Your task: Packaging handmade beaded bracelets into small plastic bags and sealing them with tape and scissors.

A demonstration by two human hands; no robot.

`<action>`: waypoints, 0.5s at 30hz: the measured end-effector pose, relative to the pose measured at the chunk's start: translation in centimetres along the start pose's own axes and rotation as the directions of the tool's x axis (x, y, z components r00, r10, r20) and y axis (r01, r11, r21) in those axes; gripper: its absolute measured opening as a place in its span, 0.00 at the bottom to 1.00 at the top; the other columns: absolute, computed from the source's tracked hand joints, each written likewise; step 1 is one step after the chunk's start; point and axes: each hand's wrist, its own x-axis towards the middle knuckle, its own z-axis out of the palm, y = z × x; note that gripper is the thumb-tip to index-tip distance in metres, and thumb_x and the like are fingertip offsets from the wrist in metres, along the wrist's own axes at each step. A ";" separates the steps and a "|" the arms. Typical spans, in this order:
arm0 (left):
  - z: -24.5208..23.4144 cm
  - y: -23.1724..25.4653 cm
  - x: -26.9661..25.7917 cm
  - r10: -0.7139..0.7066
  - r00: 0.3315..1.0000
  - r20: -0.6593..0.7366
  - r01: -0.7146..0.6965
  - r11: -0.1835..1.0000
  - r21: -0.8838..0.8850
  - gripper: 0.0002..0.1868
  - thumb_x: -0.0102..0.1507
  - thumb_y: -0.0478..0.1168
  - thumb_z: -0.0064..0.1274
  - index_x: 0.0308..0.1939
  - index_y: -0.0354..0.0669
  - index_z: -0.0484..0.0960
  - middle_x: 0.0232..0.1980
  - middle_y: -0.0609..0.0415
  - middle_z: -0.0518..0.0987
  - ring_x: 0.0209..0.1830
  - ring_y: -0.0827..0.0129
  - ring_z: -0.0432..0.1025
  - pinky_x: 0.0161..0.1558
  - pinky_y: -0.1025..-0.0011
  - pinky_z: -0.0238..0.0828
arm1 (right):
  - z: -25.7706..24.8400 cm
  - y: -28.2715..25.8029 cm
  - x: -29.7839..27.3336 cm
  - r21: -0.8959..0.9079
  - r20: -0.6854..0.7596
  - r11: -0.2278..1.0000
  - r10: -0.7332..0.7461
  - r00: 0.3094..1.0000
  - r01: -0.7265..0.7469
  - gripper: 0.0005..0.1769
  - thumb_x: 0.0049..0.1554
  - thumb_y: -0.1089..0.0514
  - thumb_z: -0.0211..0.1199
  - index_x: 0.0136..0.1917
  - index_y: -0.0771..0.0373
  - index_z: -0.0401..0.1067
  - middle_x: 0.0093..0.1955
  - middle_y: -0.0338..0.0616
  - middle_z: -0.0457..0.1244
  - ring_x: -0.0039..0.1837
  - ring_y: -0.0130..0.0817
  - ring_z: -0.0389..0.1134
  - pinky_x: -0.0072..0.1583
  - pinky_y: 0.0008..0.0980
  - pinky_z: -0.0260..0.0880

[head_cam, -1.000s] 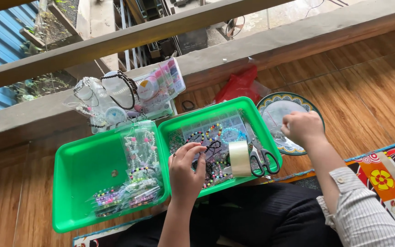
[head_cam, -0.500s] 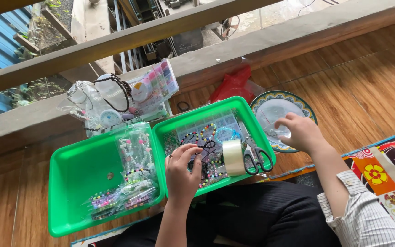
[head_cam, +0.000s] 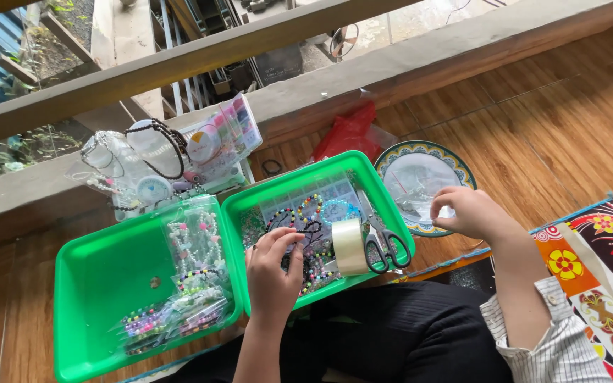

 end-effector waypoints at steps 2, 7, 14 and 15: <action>0.0 0.1 0.1 0.016 1.000 -0.001 -0.016 1.000 -0.005 0.07 0.60 0.36 0.57 0.41 0.47 0.86 0.52 0.62 0.83 0.51 0.67 0.75 0.58 0.63 0.63 | -2.4 -0.6 -1.8 0.290 -0.019 0.957 0.022 1.000 -0.016 0.06 0.50 0.54 0.70 0.38 0.56 0.82 0.45 0.31 0.70 0.47 0.30 0.70 0.52 0.31 0.70; -0.3 0.7 0.2 0.022 1.000 0.003 -0.021 0.994 -0.103 0.07 0.60 0.37 0.58 0.42 0.47 0.86 0.52 0.62 0.83 0.52 0.68 0.75 0.58 0.64 0.63 | -6.0 -3.0 -5.5 0.884 -0.235 0.401 -0.065 0.970 0.241 0.06 0.55 0.69 0.67 0.47 0.74 0.75 0.43 0.53 0.74 0.45 0.33 0.74 0.48 0.24 0.70; -2.1 0.5 -0.9 0.130 0.901 0.414 0.293 0.521 -0.802 0.37 0.68 0.65 0.41 0.59 0.34 0.78 0.56 0.46 0.82 0.58 0.61 0.75 0.61 0.65 0.67 | -6.3 -12.9 -5.6 0.872 -0.341 0.238 -0.331 0.880 0.427 0.09 0.47 0.76 0.68 0.41 0.68 0.77 0.38 0.47 0.74 0.37 0.26 0.73 0.40 0.21 0.74; -2.2 0.0 -1.1 0.203 0.853 0.481 0.383 0.384 -0.840 0.46 0.68 0.71 0.35 0.63 0.29 0.76 0.58 0.41 0.81 0.59 0.56 0.76 0.63 0.62 0.68 | -6.2 -14.9 -5.6 0.871 -0.277 0.309 -0.335 0.901 0.383 0.08 0.44 0.75 0.73 0.37 0.70 0.79 0.34 0.44 0.73 0.35 0.24 0.70 0.37 0.20 0.69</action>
